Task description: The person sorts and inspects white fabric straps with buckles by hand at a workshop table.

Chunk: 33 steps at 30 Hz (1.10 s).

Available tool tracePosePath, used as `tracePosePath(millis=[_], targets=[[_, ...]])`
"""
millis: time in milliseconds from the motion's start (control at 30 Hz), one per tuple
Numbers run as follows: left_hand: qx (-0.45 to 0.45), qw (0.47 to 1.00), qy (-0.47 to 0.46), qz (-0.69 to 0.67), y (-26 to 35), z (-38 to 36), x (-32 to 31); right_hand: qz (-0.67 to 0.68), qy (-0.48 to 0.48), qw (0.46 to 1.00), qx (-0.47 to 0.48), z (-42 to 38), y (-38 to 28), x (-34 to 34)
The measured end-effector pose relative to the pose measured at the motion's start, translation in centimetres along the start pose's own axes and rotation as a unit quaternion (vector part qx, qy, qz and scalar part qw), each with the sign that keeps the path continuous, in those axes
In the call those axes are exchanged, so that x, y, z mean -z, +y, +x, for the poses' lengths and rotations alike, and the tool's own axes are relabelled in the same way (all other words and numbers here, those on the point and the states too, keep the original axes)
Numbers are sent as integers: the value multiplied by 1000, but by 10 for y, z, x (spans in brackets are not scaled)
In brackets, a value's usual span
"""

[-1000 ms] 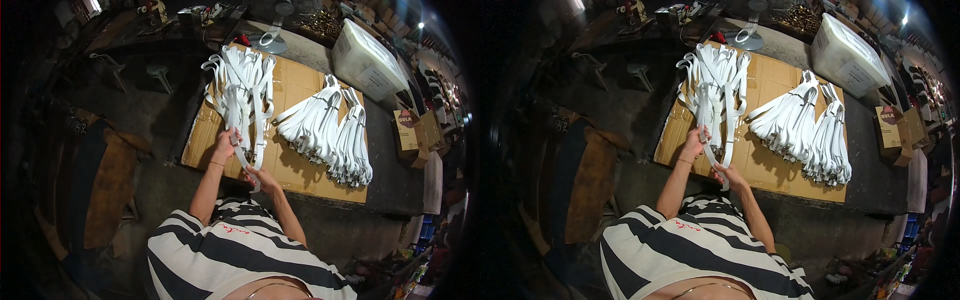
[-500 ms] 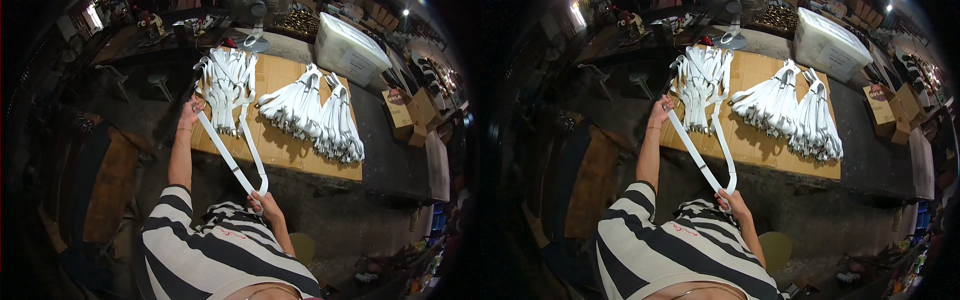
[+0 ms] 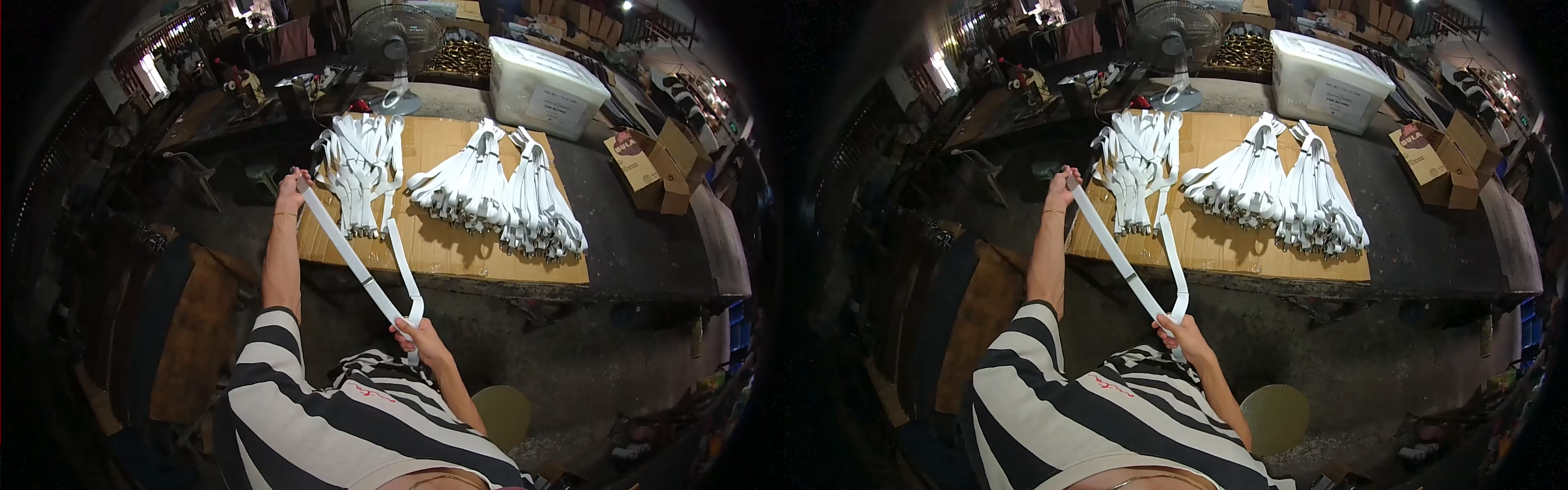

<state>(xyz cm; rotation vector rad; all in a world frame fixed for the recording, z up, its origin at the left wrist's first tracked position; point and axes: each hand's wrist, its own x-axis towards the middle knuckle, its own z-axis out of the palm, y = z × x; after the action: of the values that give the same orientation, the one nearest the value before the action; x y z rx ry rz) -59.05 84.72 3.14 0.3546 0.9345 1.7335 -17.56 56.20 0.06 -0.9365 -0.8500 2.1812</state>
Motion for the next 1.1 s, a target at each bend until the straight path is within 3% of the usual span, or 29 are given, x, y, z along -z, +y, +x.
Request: tracePosePath(millis=[167, 267, 500, 633, 700, 967, 1100], targets=[[-53, 996, 23, 71, 15, 10, -3, -38, 16, 999, 19, 7, -11, -16], [35, 999, -16, -6, 20, 16, -12, -24, 28, 999, 18, 12, -14, -21], [42, 994, -56, 86, -18, 47, -24, 21, 41, 999, 15, 45, -21, 3], [73, 991, -101, 56, -29, 72, -8, 11, 71, 997, -22, 67, -31, 5], [10, 996, -56, 75, -37, 85, 2, 3, 77, 997, -29, 79, -34, 5], [19, 999, -7, 49, -46, 141, 61, -90, 72, 991, -66, 126, -49, -15], [-39, 997, 52, 41, -20, 160, 81, -162, 63, 983, -55, 129, -62, -33]])
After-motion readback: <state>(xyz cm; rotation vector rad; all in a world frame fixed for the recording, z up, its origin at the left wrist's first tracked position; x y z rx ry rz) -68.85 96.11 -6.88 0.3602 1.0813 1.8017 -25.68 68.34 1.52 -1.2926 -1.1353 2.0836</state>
